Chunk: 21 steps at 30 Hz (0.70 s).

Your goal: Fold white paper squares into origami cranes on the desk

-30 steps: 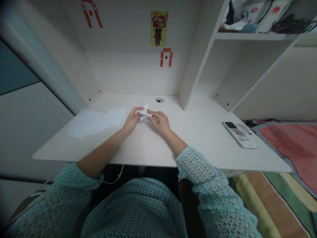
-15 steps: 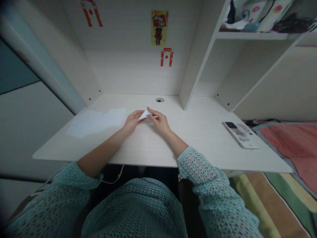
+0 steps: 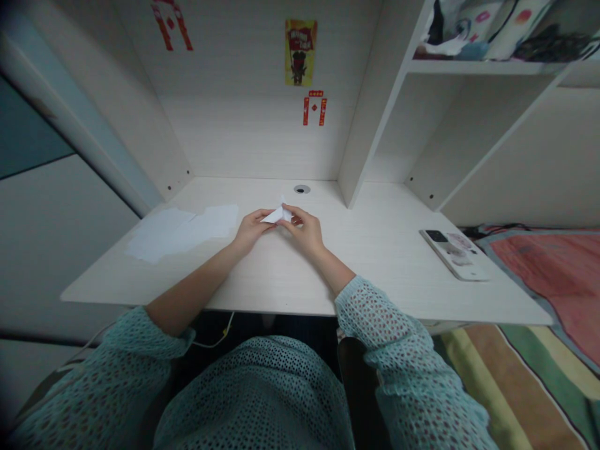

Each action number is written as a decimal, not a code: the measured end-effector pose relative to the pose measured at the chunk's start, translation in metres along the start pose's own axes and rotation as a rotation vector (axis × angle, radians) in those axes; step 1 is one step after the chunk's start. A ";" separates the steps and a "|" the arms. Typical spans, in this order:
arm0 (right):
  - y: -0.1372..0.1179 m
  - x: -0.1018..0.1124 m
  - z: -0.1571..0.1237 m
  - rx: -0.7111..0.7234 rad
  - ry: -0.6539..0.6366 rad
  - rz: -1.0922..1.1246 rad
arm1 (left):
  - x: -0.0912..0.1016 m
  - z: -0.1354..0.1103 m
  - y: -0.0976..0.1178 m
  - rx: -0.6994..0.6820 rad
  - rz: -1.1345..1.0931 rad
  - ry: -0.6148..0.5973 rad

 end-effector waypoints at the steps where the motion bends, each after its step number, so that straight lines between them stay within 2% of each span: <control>1: 0.000 0.000 0.000 0.002 0.002 -0.014 | 0.000 0.000 0.003 -0.047 0.035 -0.001; 6: 0.002 0.001 0.000 0.002 0.026 -0.030 | -0.006 -0.012 0.024 -0.229 0.290 -0.045; 10: 0.003 0.003 0.000 0.006 0.056 -0.035 | -0.010 -0.028 0.046 -0.423 0.534 0.053; 13: 0.001 0.003 0.000 0.003 0.059 -0.037 | -0.009 -0.032 0.053 -0.516 0.614 0.106; 17: 0.001 0.002 -0.001 0.007 0.074 0.000 | -0.004 -0.030 0.048 -0.527 0.621 0.163; 21: 0.004 0.000 0.000 -0.010 0.074 0.043 | -0.004 -0.029 0.044 -0.510 0.603 0.143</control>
Point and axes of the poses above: each hand's wrist, its own z-axis towards the middle knuckle, its own x-axis out of the back of the hand, y = z × x, the point moved 5 cm from there along z, towards the middle knuckle, and after that the axes turned 9 degrees about z, right-handed, at the moved point
